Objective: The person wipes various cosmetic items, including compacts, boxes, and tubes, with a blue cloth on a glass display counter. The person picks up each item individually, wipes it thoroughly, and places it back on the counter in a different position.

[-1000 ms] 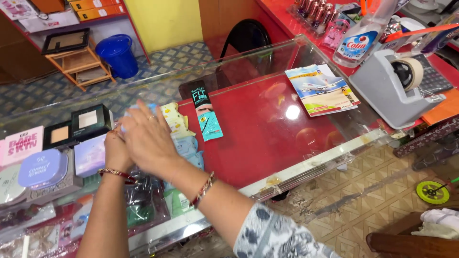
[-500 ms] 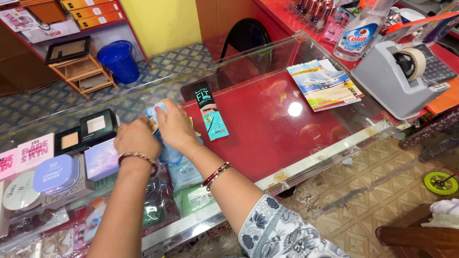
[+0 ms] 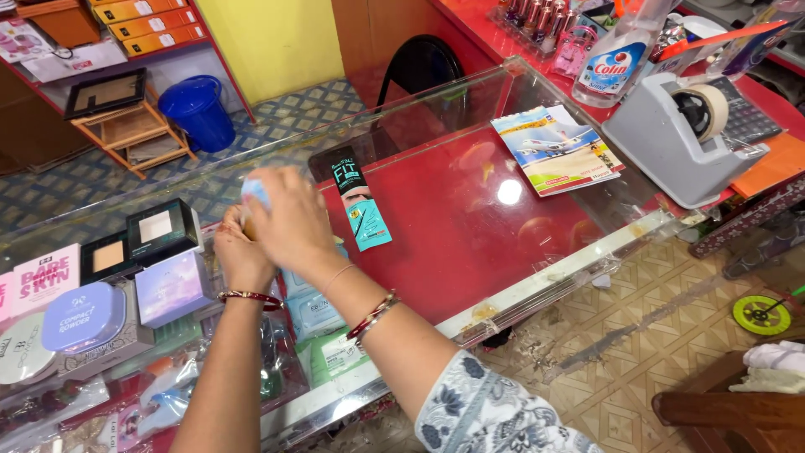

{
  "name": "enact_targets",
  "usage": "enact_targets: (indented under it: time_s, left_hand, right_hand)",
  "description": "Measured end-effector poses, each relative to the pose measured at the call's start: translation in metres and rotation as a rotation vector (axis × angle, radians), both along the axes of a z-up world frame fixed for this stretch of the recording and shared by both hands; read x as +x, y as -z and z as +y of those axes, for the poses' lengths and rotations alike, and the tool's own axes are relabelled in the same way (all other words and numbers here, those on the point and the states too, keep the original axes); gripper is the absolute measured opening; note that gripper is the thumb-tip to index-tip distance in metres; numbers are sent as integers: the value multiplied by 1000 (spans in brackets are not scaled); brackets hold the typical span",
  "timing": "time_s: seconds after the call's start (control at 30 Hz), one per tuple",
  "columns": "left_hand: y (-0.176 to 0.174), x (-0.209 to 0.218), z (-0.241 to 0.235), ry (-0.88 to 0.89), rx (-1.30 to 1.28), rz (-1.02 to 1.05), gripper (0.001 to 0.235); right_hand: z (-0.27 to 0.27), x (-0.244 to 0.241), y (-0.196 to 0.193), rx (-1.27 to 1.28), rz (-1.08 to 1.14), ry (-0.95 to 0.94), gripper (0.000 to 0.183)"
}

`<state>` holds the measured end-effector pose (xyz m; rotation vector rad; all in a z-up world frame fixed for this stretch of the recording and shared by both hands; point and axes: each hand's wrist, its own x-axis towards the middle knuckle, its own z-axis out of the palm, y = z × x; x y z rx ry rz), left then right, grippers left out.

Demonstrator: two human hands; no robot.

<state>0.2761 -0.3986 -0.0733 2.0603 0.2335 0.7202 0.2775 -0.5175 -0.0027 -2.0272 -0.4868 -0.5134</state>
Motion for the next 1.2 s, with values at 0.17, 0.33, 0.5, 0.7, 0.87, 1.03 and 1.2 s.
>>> enact_targets:
  time_s: [0.17, 0.33, 0.5, 0.7, 0.87, 1.03, 1.2]
  left_hand:
    - [4, 7, 36, -24, 44, 61, 12]
    - [-28, 7, 32, -66, 340, 221, 24]
    - [-35, 14, 33, -40, 713, 185, 9]
    - [-53, -9, 23, 47, 621, 328, 37]
    - [-36, -4, 29, 80, 742, 325, 46]
    - [-20, 0, 36, 76, 718, 244, 34]
    - [-42, -11, 19, 89, 780, 342, 53]
  right_hand:
    - [13, -11, -3, -185, -120, 36, 39]
    - [14, 29, 9, -166, 180, 57, 34]
    - [18, 24, 28, -190, -119, 76, 29]
    - [2, 44, 41, 167, 265, -135, 46]
    - [12, 29, 25, 13, 98, 23, 38]
    - [21, 7, 23, -110, -129, -3, 24]
    - [16, 42, 45, 327, 282, -82, 27]
